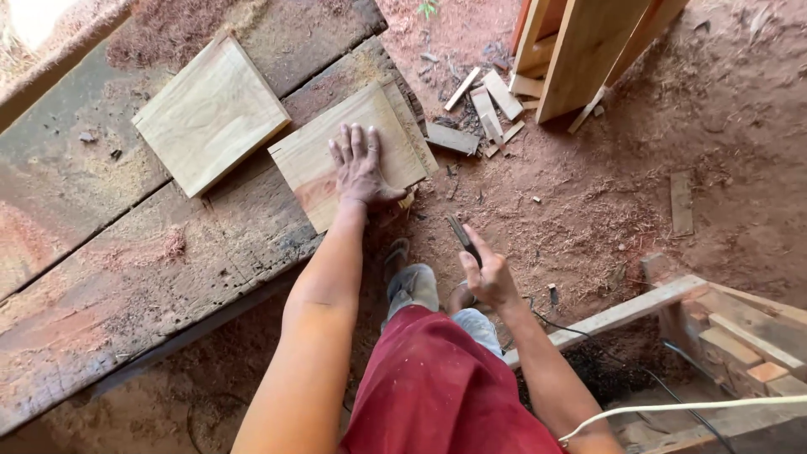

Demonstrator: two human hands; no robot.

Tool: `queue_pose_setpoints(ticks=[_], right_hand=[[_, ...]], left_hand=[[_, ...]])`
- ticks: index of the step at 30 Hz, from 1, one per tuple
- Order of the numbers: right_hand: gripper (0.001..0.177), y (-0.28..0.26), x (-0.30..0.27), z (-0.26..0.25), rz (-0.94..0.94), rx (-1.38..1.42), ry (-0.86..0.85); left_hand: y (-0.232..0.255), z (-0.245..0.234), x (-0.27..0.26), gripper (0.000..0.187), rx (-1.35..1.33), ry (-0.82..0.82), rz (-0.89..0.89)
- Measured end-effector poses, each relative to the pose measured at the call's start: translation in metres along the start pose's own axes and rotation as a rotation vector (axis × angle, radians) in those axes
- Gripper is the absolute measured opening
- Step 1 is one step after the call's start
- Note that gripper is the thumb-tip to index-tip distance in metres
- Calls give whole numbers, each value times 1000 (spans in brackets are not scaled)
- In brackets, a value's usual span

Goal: The person uses a hand saw to cut a small wooden plank on a workbench, then uses a drawknife to shave and shape the plank's edge. The person briefly sharpens the drawknife on a grinding wheel before resuming shaping.

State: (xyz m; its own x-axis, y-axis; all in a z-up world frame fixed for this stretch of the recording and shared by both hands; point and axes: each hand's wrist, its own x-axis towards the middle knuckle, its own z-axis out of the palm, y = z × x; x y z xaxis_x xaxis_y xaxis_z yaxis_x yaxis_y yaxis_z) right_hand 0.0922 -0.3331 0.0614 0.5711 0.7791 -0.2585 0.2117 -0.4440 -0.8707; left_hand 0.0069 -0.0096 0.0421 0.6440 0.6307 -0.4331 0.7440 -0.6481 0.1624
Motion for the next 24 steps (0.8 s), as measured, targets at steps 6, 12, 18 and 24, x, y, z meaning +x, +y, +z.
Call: queue_pose_setpoints(ticks=[6,12,18,24], right_hand=[[51,-28,32,-3,-6,-29,-6],[49,-21,68,27,-48,117,62],[45,12,74,26,-2,108,184],[44,-14,19,32,-29,-24,255]], left_hand=[[3,-4,-2,152,4,2,2],[6,-13,-5,151,10,-15,13],[-1,-4,0,155,-38,-16,23],[-4,0,-2,153,-41,21,49]])
